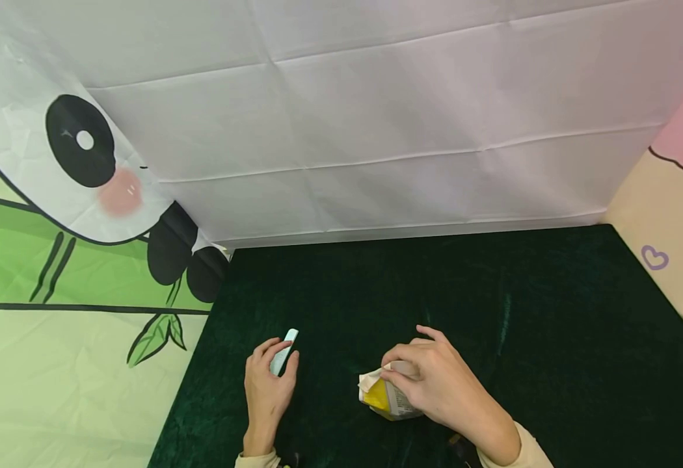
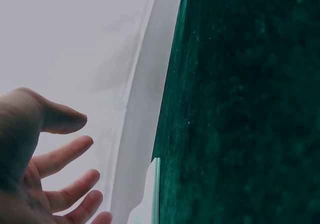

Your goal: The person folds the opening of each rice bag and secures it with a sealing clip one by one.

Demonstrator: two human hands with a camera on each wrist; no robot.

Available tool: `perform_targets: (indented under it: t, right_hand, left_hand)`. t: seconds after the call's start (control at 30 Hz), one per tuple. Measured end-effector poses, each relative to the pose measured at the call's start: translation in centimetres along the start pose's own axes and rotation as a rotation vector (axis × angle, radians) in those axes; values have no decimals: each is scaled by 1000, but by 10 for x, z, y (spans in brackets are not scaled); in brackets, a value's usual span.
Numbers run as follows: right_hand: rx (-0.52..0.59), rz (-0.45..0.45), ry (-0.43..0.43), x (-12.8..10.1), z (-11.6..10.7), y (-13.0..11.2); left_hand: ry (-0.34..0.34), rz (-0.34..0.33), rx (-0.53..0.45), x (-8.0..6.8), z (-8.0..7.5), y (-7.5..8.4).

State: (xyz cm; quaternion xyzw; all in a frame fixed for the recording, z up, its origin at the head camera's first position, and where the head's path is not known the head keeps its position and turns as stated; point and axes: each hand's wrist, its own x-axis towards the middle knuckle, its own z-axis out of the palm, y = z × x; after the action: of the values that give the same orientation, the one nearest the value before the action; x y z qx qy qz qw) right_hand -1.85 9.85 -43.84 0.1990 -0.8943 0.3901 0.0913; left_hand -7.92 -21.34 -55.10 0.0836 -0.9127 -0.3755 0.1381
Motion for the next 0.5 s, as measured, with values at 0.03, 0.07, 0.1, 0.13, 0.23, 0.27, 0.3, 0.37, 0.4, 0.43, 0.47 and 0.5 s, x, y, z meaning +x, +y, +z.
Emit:
perform_targets:
  t: [0.03,0.07,0.1,0.13,0.23,0.27,0.3,0.37,0.4,0.43,0.47,0.5]
  right_hand:
    - [-2,2,-2,0,0,-1]
    - [-2,5,-2,0,1,-2]
    - [-1,7,-2,-1,1,-3]
    - [-2,7,-3,-1,2,-3]
    - [-2,8,-2,-1,3,-6]
    - [-1,9,-1,-2,3,-7]
    - [-1,9,-2,-2,4,-8]
    - [-3,10,-1,-3,5,-9]
    - [-3,11,0,-3,5,-10]
    - [-4,13,1,-3,6,-11]
    - [-5,15,2,-4,6,-11]
    - [-5,16,4,-4,7,-12]
  left_hand:
    - [-6,-4,4,0,0,-1]
    - [-13,-10,8,1,-1,-2]
    - [-17,-13,11,1,-1,-3]
    - [-21,-17,14,1,-2,-4]
    - [-31,-29,30,1,-3,-8]
    - [-38,-35,39,2,-3,-9]
    - [-42,-42,47,2,-4,-11]
    - [-58,-56,66,2,-5,-13]
    - [-67,-63,75,3,-5,-14]
    - [-75,-70,84,3,-6,-15]
    - [-78,-71,91,3,-6,-15]
    - [-80,-77,94,3,-7,-16]
